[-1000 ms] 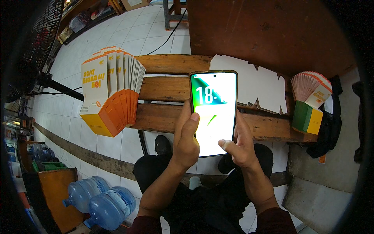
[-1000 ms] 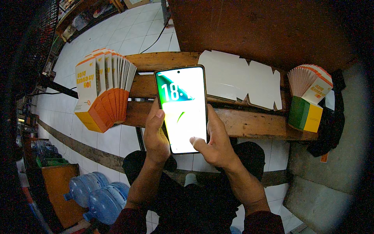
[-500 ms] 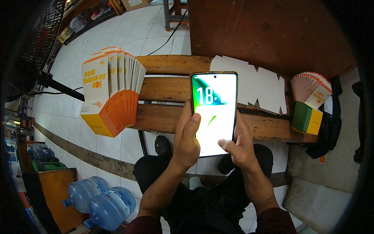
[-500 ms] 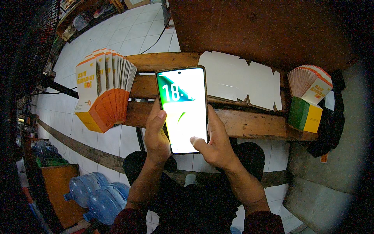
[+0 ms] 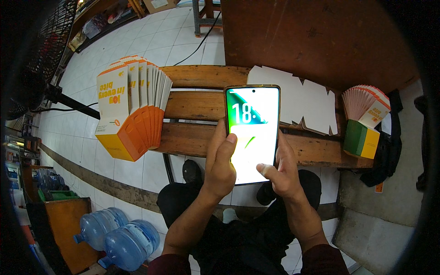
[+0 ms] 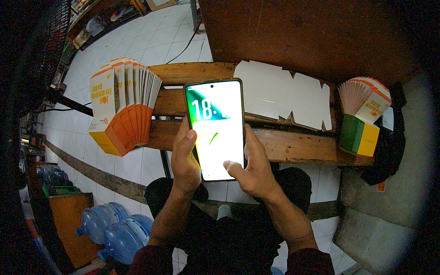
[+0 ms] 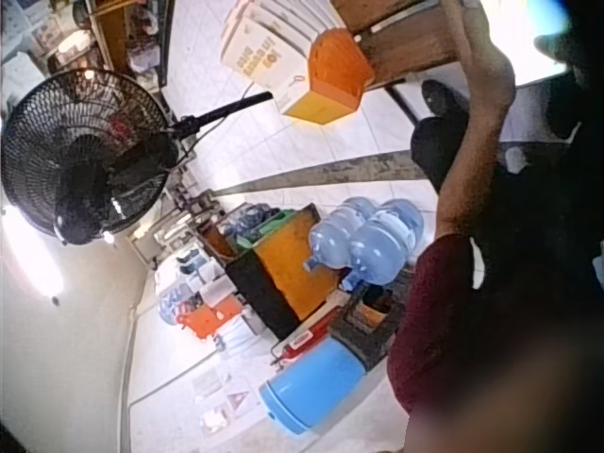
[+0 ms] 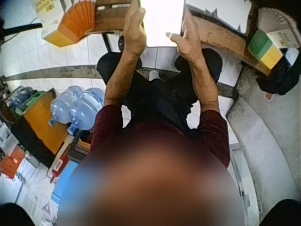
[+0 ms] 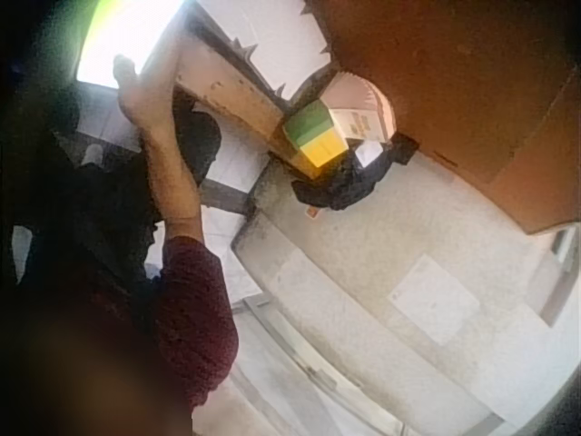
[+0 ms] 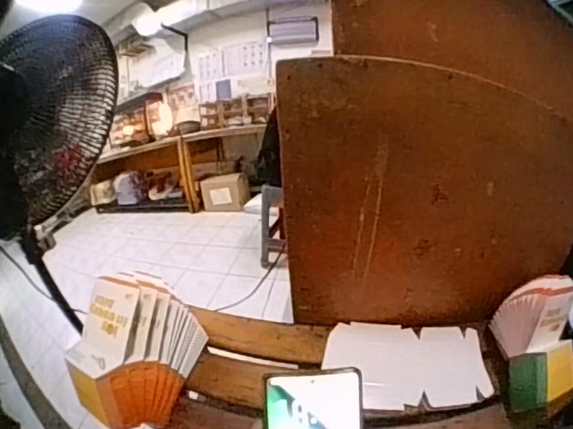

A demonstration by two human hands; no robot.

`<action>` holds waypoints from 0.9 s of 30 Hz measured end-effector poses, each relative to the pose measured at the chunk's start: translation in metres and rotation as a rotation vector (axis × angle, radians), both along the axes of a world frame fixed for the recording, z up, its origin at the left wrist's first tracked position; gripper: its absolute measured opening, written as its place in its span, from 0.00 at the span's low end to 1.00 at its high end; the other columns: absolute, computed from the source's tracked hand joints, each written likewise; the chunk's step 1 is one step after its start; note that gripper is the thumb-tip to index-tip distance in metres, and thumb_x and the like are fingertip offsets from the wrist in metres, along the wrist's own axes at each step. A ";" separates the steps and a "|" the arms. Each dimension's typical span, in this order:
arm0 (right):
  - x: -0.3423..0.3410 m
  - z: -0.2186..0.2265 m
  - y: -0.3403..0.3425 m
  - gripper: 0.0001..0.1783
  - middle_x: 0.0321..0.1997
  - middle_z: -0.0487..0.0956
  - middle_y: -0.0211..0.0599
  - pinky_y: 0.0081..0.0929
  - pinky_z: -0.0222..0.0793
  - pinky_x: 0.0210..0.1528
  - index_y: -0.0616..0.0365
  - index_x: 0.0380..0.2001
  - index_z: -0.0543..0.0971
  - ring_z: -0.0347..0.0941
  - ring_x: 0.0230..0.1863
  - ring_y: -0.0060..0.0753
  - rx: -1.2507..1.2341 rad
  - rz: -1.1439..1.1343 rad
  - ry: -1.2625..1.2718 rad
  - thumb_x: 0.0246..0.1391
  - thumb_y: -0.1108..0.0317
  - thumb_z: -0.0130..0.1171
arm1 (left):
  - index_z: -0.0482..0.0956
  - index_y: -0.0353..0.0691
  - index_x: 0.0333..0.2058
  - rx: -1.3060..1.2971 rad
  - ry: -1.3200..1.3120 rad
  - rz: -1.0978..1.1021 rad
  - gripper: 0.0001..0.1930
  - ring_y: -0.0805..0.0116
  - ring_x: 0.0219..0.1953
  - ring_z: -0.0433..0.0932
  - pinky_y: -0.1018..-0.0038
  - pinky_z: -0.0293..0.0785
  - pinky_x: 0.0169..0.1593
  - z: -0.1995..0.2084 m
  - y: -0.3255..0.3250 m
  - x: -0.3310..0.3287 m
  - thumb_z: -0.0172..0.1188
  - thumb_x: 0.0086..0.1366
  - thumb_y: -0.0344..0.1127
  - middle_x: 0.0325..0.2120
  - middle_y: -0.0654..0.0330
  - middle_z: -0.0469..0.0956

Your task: The person assembles small cardboard boxes by folding flaps and applying adhesive tape to secure the edges. They handle multiple flat box blanks, fold them into shape, and place completed boxes on a wooden bench. A smartphone is briefly used during the process.

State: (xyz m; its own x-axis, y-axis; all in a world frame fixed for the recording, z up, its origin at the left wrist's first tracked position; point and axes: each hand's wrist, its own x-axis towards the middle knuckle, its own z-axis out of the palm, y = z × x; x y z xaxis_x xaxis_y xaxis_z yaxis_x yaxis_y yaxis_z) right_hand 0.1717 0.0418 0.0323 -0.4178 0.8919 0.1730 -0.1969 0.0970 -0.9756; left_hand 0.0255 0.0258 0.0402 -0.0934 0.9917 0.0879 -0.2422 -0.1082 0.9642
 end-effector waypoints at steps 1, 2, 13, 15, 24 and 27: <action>0.000 0.000 0.000 0.39 0.54 0.69 0.44 0.32 0.57 0.63 0.69 0.62 0.58 0.64 0.57 0.34 0.005 0.000 0.001 0.42 0.78 0.53 | 0.64 0.29 0.56 0.001 0.011 0.005 0.24 0.63 0.50 0.72 0.70 0.65 0.57 0.000 0.000 0.000 0.38 0.69 0.42 0.47 0.49 0.73; 0.000 0.000 0.000 0.39 0.54 0.69 0.44 0.32 0.57 0.62 0.69 0.62 0.58 0.64 0.57 0.33 0.010 -0.001 0.003 0.42 0.78 0.53 | 0.65 0.30 0.54 0.013 0.007 0.012 0.22 0.66 0.47 0.71 0.70 0.66 0.54 0.000 0.000 0.000 0.37 0.69 0.40 0.44 0.50 0.72; 0.001 -0.001 0.001 0.39 0.54 0.69 0.47 0.34 0.57 0.63 0.70 0.62 0.58 0.64 0.58 0.36 0.023 0.003 -0.017 0.42 0.77 0.52 | 0.66 0.31 0.49 0.025 -0.086 0.016 0.18 0.69 0.41 0.70 0.71 0.67 0.48 0.003 0.000 0.003 0.36 0.70 0.38 0.39 0.53 0.72; 0.001 0.000 0.000 0.39 0.54 0.69 0.47 0.34 0.57 0.63 0.70 0.62 0.58 0.64 0.58 0.36 -0.003 -0.003 -0.019 0.41 0.77 0.52 | 0.66 0.31 0.50 0.028 -0.061 0.014 0.18 0.69 0.41 0.71 0.71 0.67 0.48 0.003 0.000 0.002 0.36 0.70 0.38 0.39 0.53 0.72; 0.001 -0.001 0.001 0.39 0.54 0.69 0.47 0.34 0.55 0.64 0.70 0.61 0.59 0.64 0.58 0.37 0.058 -0.007 -0.035 0.41 0.77 0.52 | 0.66 0.31 0.49 0.036 -0.053 0.022 0.19 0.70 0.40 0.70 0.72 0.67 0.47 0.004 0.000 0.003 0.36 0.70 0.39 0.38 0.52 0.72; 0.002 -0.002 0.002 0.39 0.54 0.69 0.47 0.34 0.55 0.64 0.70 0.61 0.59 0.63 0.58 0.37 0.090 -0.005 -0.053 0.40 0.77 0.52 | 0.66 0.31 0.48 0.034 -0.052 0.017 0.19 0.70 0.40 0.70 0.72 0.67 0.47 0.004 0.000 0.003 0.36 0.70 0.39 0.38 0.52 0.72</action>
